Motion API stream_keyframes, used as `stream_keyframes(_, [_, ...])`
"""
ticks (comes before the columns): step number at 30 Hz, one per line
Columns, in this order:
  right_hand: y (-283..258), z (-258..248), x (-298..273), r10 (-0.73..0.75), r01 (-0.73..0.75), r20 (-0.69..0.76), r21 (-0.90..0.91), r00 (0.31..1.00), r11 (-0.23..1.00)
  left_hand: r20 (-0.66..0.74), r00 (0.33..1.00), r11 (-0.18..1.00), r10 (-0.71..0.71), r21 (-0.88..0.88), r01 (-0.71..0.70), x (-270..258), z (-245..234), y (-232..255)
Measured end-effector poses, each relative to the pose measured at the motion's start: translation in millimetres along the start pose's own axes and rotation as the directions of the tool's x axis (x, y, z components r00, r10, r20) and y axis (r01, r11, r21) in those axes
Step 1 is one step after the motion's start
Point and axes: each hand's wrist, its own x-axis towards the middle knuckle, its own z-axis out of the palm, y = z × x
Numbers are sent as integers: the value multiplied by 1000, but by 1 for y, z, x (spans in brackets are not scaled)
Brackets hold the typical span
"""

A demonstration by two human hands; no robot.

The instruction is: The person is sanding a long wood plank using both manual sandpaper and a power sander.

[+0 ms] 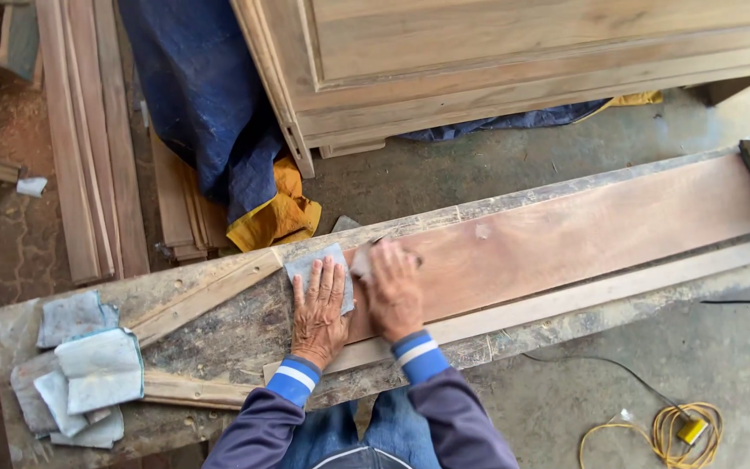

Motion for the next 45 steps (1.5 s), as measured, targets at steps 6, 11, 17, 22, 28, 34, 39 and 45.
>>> stream_keyframes(6, [102, -53, -70, 203, -210, -77, -94, 976, 973, -9, 999, 997, 52, 58, -51, 13, -1, 11])
stream_keyframes(11, [188, -106, -91, 465, -467, -76, -281, 882, 839, 112, 967, 973, 230, -26, -228, 88, 37, 74])
stream_keyframes(17, [118, -65, -92, 324, -352, -178, -157, 929, 923, 240, 830, 825, 504, 149, -544, 115, 16, 30])
stream_keyframes(22, [-31, -76, -88, 16, -16, -1, 160, 1000, 987, 174, 845, 850, 505, 67, -522, 87, -10, -3])
stream_keyframes(28, [78, -83, -115, 51, -53, -22, -125, 998, 991, 164, 862, 867, 480, 62, -494, 84, -13, -6])
stream_keyframes(34, [55, -66, -101, 346, -352, -63, -174, 936, 920, 196, 867, 884, 459, 0, -468, 86, -20, -5])
stream_keyframes(39, [-94, -58, -77, -217, 170, 155, 269, 964, 948, 201, 893, 898, 403, -276, -343, 90, -20, -11])
stream_keyframes(45, [38, -67, -97, 58, -58, -38, 13, 998, 998, 174, 883, 894, 437, -193, -404, 87, -15, -12])
